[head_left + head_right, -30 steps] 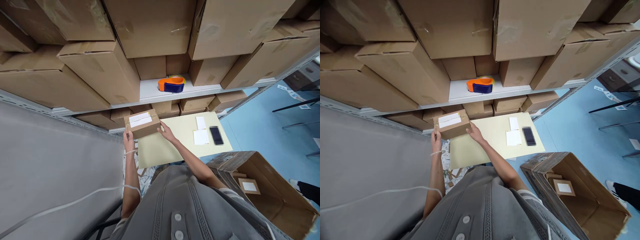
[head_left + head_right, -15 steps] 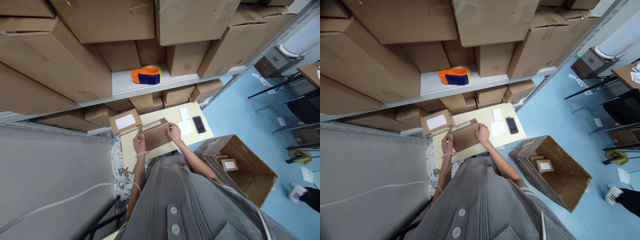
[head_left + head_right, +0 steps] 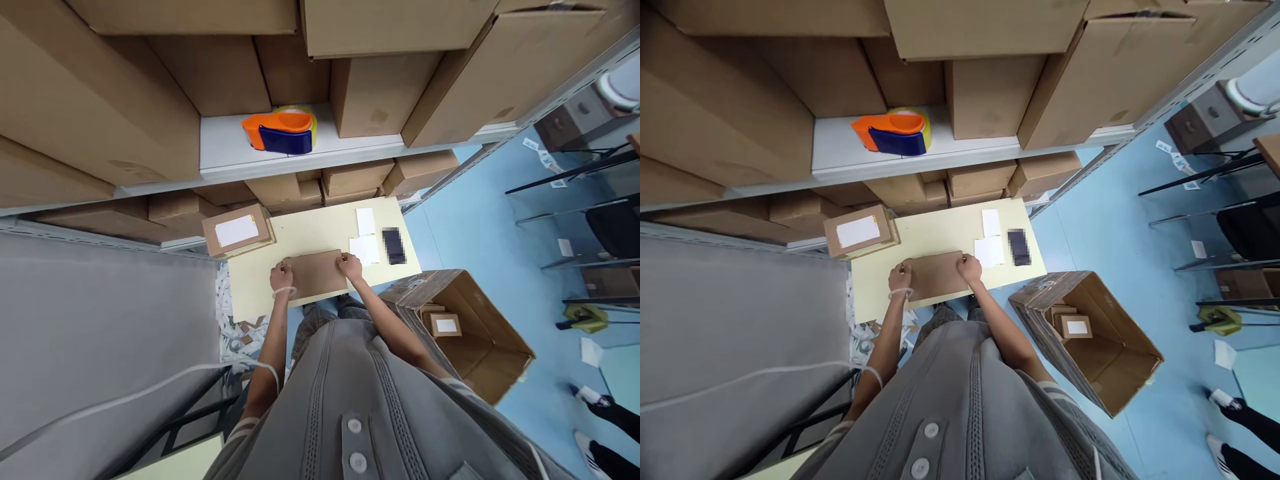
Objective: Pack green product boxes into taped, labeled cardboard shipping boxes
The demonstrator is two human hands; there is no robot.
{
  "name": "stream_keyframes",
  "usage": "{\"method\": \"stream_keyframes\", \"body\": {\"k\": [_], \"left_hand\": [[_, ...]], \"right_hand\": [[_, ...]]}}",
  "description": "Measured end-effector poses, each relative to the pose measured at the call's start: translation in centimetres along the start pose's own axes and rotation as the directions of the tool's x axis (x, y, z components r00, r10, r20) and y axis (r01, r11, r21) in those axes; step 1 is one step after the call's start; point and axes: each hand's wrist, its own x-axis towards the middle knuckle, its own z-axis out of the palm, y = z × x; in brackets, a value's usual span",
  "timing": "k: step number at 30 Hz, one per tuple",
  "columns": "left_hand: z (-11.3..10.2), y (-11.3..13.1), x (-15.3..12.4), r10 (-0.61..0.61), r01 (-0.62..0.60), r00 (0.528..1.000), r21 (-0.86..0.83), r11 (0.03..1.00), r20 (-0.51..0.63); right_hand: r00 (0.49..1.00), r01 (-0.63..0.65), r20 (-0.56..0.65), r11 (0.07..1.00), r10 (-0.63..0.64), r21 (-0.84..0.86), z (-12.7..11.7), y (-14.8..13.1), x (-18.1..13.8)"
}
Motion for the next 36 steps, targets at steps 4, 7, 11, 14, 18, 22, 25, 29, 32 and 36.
{"method": "stream_keyframes", "body": {"k": [4, 7, 11, 14, 18, 22, 25, 29, 32, 36], "left_hand": [[0.5, 0.7, 0.9, -0.006, 0.006, 1.000, -0.020, 1.000, -0.016], [0.8, 1.1, 0.4, 0.002, -0.003, 0.999, -0.022, 1.000, -0.051], [1.9, 3.0, -2.6, 0.131, -0.107, 0.962, 0.114, 0.988, -0.241], [3.6, 5.4, -5.6, 0.273, -0.242, 0.926, 0.144, 0.960, -0.261], [6.9, 7.6, -9.1, 0.397, -0.381, 0.909, 0.133, 0.915, -0.127], [9.3, 7.3, -11.4, 0.450, -0.448, 0.893, 0.164, 0.879, 0.025], [9.7, 6.3, -12.4, 0.462, -0.472, 0.882, 0.165, 0.866, 0.094], [9.7, 5.6, -12.8, 0.447, -0.458, 0.888, 0.116, 0.881, 0.111], [10.2, 6.0, -13.0, 0.451, -0.461, 0.883, 0.061, 0.885, 0.130], [11.1, 6.8, -13.2, 0.477, -0.486, 0.858, 0.001, 0.874, 0.190]], "right_hand": [[0.992, 0.049, 0.108, 0.979, -0.072, 0.200, 0.0, 2.6, 1.2], [0.974, 0.060, 0.199, 0.969, -0.109, 0.238, -0.7, 5.1, 2.2], [0.988, 0.049, 0.142, 0.995, -0.061, 0.086, -1.9, 8.0, 3.6], [0.997, 0.072, 0.049, 0.988, -0.065, -0.136, -1.9, 9.0, 4.7], [0.953, 0.299, 0.150, 0.893, -0.263, -0.336, -0.1, 8.8, 5.8], [0.911, 0.400, 0.256, 0.838, -0.323, -0.370, 1.5, 9.2, 6.2], [0.879, 0.466, 0.283, 0.820, -0.385, -0.332, 1.4, 10.5, 6.5], [0.812, 0.572, 0.329, 0.769, -0.482, -0.286, 0.3, 12.3, 7.0], [0.788, 0.603, 0.350, 0.747, -0.506, -0.279, -0.5, 12.6, 7.2], [0.867, 0.484, 0.307, 0.813, -0.393, -0.325, -0.8, 11.5, 6.7]]}}
